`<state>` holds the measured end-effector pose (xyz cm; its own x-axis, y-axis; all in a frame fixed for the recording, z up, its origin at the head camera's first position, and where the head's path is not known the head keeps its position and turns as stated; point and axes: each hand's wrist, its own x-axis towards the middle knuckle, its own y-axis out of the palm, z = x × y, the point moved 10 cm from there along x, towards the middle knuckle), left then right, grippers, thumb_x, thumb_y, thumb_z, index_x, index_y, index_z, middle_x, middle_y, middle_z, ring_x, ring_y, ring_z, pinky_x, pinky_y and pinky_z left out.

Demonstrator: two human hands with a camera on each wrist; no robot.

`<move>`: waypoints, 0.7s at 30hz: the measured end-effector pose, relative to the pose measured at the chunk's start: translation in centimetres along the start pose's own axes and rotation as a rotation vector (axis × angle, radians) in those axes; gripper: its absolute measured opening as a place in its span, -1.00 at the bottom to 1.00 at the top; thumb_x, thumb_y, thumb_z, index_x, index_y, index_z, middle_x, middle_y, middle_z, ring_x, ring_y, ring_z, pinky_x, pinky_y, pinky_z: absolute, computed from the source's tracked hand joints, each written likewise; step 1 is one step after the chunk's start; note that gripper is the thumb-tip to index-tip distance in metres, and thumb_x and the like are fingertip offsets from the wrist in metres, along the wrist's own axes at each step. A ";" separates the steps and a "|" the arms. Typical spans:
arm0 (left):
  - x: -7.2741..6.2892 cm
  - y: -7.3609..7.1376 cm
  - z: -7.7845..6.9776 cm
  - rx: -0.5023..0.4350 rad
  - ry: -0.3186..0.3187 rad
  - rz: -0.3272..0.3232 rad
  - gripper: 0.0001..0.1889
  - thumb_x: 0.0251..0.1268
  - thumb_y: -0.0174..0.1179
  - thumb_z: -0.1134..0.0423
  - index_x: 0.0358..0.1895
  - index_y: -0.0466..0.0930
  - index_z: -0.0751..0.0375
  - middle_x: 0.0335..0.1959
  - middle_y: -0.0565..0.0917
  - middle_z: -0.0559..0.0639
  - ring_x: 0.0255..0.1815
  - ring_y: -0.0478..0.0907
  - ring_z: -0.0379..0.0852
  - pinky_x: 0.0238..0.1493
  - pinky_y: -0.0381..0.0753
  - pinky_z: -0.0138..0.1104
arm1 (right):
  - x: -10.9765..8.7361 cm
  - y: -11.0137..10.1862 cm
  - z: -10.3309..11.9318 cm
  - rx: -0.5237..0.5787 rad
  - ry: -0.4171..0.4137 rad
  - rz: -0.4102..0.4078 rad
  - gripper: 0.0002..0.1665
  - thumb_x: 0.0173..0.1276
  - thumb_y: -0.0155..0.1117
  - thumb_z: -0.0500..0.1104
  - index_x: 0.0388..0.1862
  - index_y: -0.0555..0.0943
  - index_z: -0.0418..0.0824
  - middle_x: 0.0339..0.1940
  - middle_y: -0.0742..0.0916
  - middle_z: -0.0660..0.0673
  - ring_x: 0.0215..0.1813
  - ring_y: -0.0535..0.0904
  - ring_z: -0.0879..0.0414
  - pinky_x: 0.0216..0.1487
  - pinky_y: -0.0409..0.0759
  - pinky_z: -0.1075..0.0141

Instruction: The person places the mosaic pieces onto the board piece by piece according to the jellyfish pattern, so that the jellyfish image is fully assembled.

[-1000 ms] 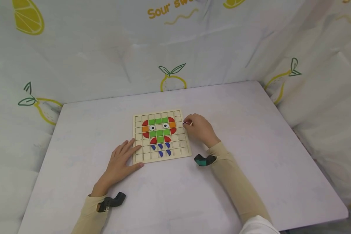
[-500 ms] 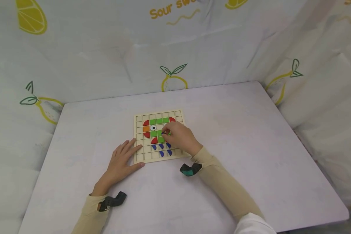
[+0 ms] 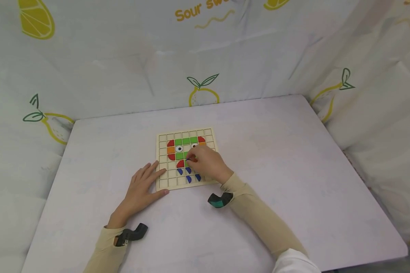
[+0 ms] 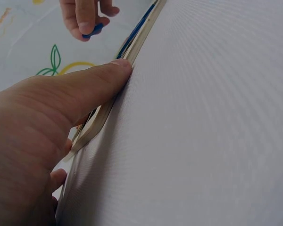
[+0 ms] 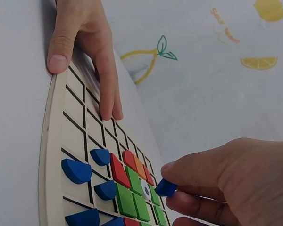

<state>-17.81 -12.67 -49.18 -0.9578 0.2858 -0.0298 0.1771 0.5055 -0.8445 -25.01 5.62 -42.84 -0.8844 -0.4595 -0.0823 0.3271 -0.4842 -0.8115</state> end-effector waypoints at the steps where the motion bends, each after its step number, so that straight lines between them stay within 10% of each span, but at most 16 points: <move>1: 0.0 0.0 0.0 0.000 0.002 0.000 -0.19 0.22 0.36 -0.19 0.53 0.33 -0.10 0.69 0.06 -0.04 0.71 -0.13 0.15 0.64 -0.18 0.11 | 0.0 0.1 0.0 -0.001 -0.001 0.001 -0.84 0.39 0.38 -0.11 -0.13 0.74 -0.14 -0.29 0.70 -0.01 -0.22 0.54 0.11 -0.26 0.56 0.33; 21: -0.1 -0.2 -0.2 -0.006 0.019 -0.012 -0.20 0.22 0.35 -0.20 0.52 0.34 -0.12 0.68 0.08 -0.02 0.70 -0.11 0.14 0.64 -0.17 0.09 | -0.2 1.9 1.1 -0.010 -0.044 0.022 -0.83 0.37 0.40 -0.09 -0.16 0.73 -0.14 -0.32 0.72 0.02 -0.26 0.54 0.17 -0.31 0.55 0.37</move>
<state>-17.74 -12.68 -48.90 -0.9553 0.2955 -0.0093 0.1670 0.5136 -0.8416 -23.83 4.03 -43.75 -0.8613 -0.5025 -0.0749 0.3428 -0.4660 -0.8157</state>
